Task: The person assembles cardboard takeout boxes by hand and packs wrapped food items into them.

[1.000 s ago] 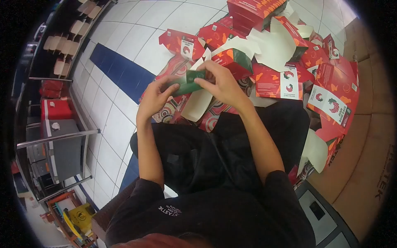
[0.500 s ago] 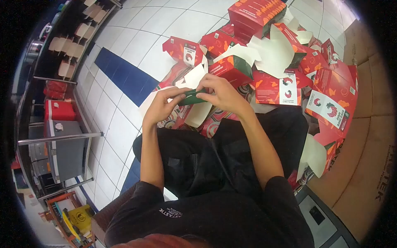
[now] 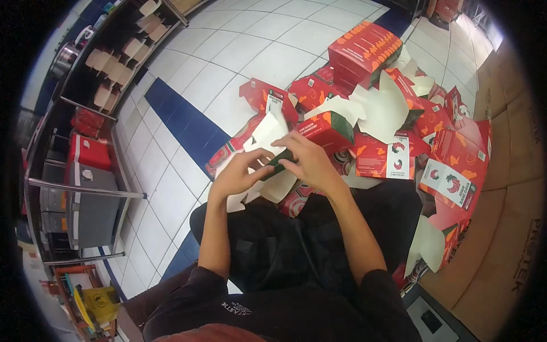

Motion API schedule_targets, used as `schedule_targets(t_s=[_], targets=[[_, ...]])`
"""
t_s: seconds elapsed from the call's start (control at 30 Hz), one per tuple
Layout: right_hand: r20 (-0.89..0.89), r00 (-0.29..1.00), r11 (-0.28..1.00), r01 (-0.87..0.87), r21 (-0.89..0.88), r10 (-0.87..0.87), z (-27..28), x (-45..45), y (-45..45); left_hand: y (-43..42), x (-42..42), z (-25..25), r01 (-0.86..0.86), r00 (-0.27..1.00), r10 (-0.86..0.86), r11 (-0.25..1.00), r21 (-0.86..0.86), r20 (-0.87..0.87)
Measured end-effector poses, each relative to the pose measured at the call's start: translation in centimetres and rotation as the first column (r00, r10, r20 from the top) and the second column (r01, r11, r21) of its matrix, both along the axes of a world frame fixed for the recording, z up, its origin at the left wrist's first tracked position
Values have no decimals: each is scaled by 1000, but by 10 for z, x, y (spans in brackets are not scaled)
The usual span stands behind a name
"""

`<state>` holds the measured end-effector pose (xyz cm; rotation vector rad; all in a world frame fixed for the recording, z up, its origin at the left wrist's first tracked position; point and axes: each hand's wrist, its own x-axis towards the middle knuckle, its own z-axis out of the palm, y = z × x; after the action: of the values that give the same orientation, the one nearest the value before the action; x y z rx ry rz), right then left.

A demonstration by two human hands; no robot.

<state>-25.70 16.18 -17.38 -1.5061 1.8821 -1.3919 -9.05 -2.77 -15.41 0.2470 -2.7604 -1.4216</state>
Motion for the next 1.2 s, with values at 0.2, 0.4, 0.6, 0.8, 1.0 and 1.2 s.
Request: schedule_targets(t_s=[0.2, 0.4, 0.6, 0.8, 1.0, 1.2], targets=[[258, 941, 944, 270, -190, -218, -33, 12, -20, 5, 0, 5, -378, 879, 419, 904, 203, -228], [361, 913, 967, -108, -233, 188, -26, 36, -20, 37, -17, -8, -333, 720, 415, 910, 248, -556], [515, 853, 990, -15, -140, 85, -30, 34, -26, 34, -21, -26, -406, 478, 602, 797, 447, -640], [922, 385, 923, 365, -123, -29, -46, 33, -34, 43, -21, -21, -540, 597, 145, 800, -261, -789], [809, 588, 875, 396, -279, -8, -43, 44, -35, 43, -33, -38, -573, 618, 286, 801, -172, -732], [-6, 945, 883, 303, -358, -326, -36, 38, -22, 34, -32, -40, -503, 504, 549, 814, 290, -667]])
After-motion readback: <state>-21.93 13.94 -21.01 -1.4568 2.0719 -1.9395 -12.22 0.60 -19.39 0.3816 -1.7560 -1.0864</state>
